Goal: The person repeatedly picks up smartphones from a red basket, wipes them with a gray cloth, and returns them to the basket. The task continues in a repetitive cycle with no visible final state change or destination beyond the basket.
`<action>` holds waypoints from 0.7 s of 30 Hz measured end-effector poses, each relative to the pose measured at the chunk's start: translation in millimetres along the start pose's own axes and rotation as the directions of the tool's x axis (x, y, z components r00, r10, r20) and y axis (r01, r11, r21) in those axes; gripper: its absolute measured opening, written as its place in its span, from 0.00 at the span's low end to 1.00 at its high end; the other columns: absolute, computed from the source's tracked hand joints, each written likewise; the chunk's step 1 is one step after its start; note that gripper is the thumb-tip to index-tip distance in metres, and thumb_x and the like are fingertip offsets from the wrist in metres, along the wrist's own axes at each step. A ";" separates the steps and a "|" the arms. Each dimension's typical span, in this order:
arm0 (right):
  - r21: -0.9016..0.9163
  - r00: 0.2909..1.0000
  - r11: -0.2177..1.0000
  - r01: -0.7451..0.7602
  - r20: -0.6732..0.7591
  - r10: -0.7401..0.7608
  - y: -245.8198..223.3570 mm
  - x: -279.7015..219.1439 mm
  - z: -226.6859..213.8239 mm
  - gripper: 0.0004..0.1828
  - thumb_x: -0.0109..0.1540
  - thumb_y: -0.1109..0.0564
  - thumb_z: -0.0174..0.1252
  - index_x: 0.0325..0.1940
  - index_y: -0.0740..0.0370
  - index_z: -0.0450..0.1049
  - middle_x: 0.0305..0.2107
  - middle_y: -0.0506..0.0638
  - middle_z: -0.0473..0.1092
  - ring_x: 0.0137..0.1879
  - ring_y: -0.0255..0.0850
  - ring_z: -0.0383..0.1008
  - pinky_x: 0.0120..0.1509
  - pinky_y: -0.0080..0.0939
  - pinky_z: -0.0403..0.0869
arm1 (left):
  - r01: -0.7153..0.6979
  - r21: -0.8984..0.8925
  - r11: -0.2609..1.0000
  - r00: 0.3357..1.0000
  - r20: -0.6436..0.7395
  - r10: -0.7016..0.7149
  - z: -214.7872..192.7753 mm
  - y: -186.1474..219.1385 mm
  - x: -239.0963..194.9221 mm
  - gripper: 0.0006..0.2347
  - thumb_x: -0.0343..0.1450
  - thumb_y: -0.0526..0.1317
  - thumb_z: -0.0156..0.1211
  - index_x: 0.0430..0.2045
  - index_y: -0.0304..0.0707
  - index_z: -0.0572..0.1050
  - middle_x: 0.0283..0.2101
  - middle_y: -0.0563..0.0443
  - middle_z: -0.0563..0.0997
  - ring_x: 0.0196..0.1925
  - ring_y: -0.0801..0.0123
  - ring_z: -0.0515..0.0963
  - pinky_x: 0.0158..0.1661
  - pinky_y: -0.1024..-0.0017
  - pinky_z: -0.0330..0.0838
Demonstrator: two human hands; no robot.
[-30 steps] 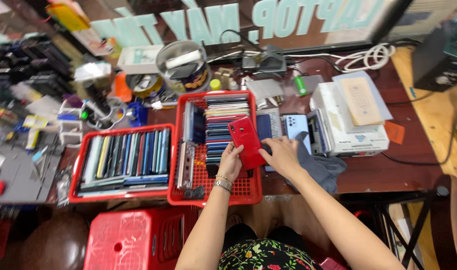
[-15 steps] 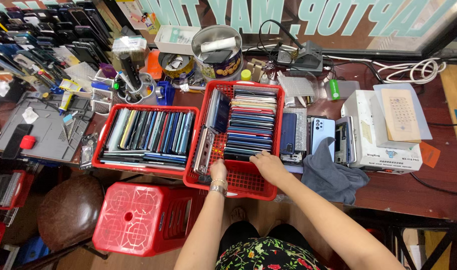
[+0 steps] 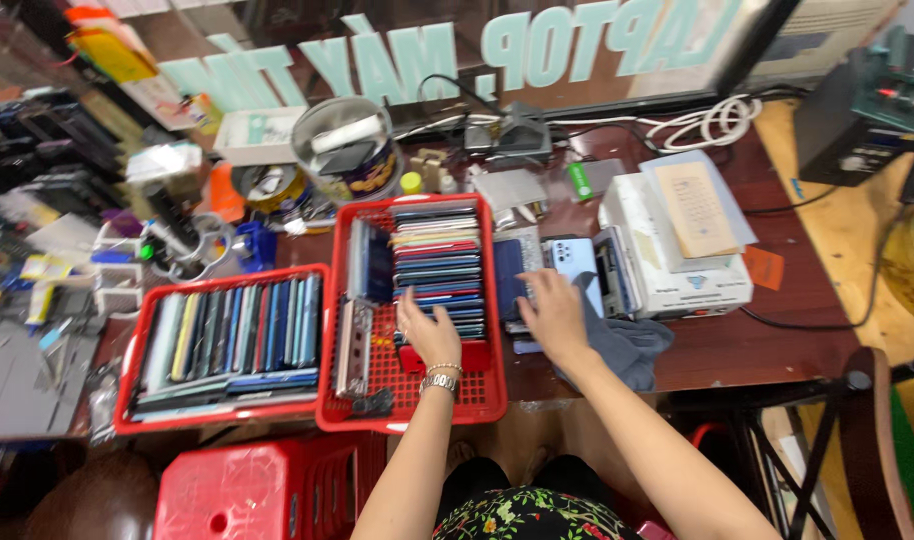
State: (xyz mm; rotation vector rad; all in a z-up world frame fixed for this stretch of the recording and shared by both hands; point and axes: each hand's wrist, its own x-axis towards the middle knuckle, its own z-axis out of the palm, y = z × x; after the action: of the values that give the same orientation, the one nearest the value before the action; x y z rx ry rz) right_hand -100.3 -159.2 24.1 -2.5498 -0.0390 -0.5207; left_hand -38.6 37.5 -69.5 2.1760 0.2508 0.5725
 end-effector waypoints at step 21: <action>0.252 0.900 0.895 -0.369 -0.142 0.411 132.7 -82.6 -99.0 0.18 0.57 0.72 0.49 0.45 0.62 0.77 0.44 0.58 0.72 0.54 0.56 0.74 0.60 0.49 0.73 | -0.105 0.237 0.966 0.742 0.665 -0.082 180.8 129.6 -83.8 0.38 0.60 0.47 0.77 0.61 0.27 0.61 0.66 0.28 0.60 0.67 0.38 0.62 0.63 0.55 0.64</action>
State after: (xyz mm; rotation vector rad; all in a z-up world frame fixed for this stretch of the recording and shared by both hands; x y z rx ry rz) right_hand -194.8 -317.2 5.0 -2.1983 0.4563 -0.5620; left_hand -27.2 -199.0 -90.6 2.4845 -0.0931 -0.2932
